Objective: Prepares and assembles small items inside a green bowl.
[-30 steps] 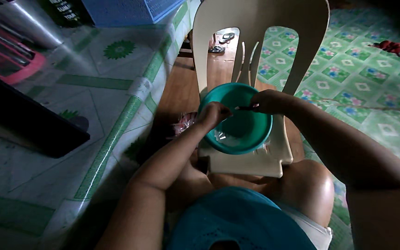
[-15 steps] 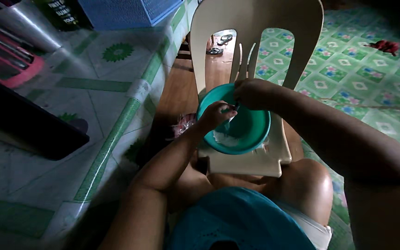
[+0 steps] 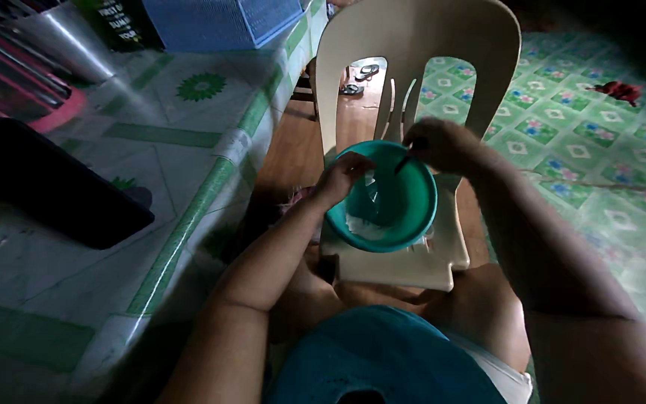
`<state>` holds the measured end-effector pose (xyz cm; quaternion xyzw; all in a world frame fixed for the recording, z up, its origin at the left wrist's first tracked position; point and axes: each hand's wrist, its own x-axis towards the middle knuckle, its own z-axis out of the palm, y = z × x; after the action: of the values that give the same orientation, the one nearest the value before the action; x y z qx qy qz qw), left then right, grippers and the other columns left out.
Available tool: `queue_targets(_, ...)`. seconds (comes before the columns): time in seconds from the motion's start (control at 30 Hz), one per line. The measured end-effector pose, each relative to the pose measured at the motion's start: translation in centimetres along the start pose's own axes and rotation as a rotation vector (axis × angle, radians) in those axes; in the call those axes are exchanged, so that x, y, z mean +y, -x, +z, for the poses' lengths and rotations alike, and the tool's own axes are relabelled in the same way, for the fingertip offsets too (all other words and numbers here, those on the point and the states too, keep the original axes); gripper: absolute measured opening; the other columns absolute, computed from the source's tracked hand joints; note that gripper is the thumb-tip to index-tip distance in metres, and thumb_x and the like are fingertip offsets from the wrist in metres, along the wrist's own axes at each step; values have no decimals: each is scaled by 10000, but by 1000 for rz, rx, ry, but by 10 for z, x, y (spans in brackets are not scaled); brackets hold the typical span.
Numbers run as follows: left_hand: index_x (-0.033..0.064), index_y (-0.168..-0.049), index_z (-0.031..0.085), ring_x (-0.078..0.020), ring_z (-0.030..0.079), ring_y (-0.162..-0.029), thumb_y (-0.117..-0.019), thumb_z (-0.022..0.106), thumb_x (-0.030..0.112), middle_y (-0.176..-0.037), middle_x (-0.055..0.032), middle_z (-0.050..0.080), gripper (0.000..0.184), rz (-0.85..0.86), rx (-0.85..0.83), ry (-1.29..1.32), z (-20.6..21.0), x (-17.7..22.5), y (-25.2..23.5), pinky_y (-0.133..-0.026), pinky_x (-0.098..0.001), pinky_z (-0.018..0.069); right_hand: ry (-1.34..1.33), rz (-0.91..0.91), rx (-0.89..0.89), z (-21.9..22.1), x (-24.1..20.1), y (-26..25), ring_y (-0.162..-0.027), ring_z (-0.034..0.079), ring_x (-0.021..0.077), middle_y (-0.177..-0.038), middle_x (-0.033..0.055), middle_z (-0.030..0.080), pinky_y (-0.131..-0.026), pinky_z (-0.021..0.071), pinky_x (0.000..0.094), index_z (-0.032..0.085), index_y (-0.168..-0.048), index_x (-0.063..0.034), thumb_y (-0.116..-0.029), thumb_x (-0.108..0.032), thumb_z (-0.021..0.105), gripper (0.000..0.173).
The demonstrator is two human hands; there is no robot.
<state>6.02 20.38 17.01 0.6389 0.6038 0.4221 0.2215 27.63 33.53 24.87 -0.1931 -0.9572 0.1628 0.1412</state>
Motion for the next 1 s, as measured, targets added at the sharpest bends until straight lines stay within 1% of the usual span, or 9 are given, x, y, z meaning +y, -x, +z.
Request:
queue_targets(0.13,45,-1132,730,-176,590,-1201,-1082,485,195,-1230,-102,661,291,50,9,10,-2,-4,-1,-1050,-385,474,-100,100,-199,109,47,17,-1008,695,355,-1069,193,714,-934,542,601,720,-1116,13,-954,-55,685,179)
queue_targets(0.27,64,-1192,729,-179,622,-1146,-1081,515,224,-1199,-106,672,289,-12,-9,-58,-1,2,1,-1012,-384,501,-153,212,-247,144,52,19,-1196,621,375,-1234,209,666,-1053,480,567,673,-1252,-1,-954,-107,715,319)
queue_targets(0.4,61,-1243,715,-199,634,-1137,-1069,534,202,-1202,-131,676,287,19,20,-91,-1,2,1,-1011,-387,507,-362,183,-125,94,14,8,-1302,553,329,-1382,194,586,-1106,451,506,642,-1324,-17,-923,-103,758,426)
queue_targets(0.63,54,-1441,509,-218,678,-957,-1004,641,94,-1071,-134,702,458,60,44,-91,-2,15,5,-897,-425,562,-400,96,48,76,-13,-7,-946,684,247,-1022,143,710,-887,556,485,712,-1078,0,-985,-223,694,243)
queue_targets(0.73,65,-1440,519,-218,686,-1004,-987,672,94,-1205,-138,677,480,73,50,-82,-3,13,5,-926,-422,568,-346,103,110,74,-21,-6,-962,684,249,-1041,141,705,-905,559,486,725,-1062,-13,-996,-212,681,214)
queue_targets(0.8,64,-1434,516,-211,691,-958,-985,682,108,-1149,-139,688,481,97,77,-54,-3,12,8,-887,-413,578,-348,65,142,72,-27,-5,-949,684,247,-1031,147,703,-899,560,476,726,-1039,1,-995,-152,675,167)
queue_targets(0.87,63,-1481,458,-217,672,-1037,-991,669,108,-1171,-142,679,535,98,49,27,-5,10,11,-920,-407,562,-364,53,162,65,-34,-5,-942,679,245,-1029,163,696,-894,560,458,711,-1045,27,-997,-95,656,143)
queue_targets(0.93,63,-1535,404,-256,580,-1263,-958,712,128,-1377,-160,599,657,-15,-82,57,-8,8,16,-1053,-439,489,-387,59,199,57,-38,-4,-917,680,209,-1008,145,699,-869,571,418,702,-1054,20,-995,-92,649,137)
queue_targets(1.0,73,-1475,508,-261,523,-1346,-941,753,224,-1459,-143,551,607,-148,-224,-53,-6,4,17,-1124,-468,427,-423,132,187,39,-49,-4,-939,672,207,-1025,148,695,-884,556,428,690,-1087,20,-1008,-100,639,153)
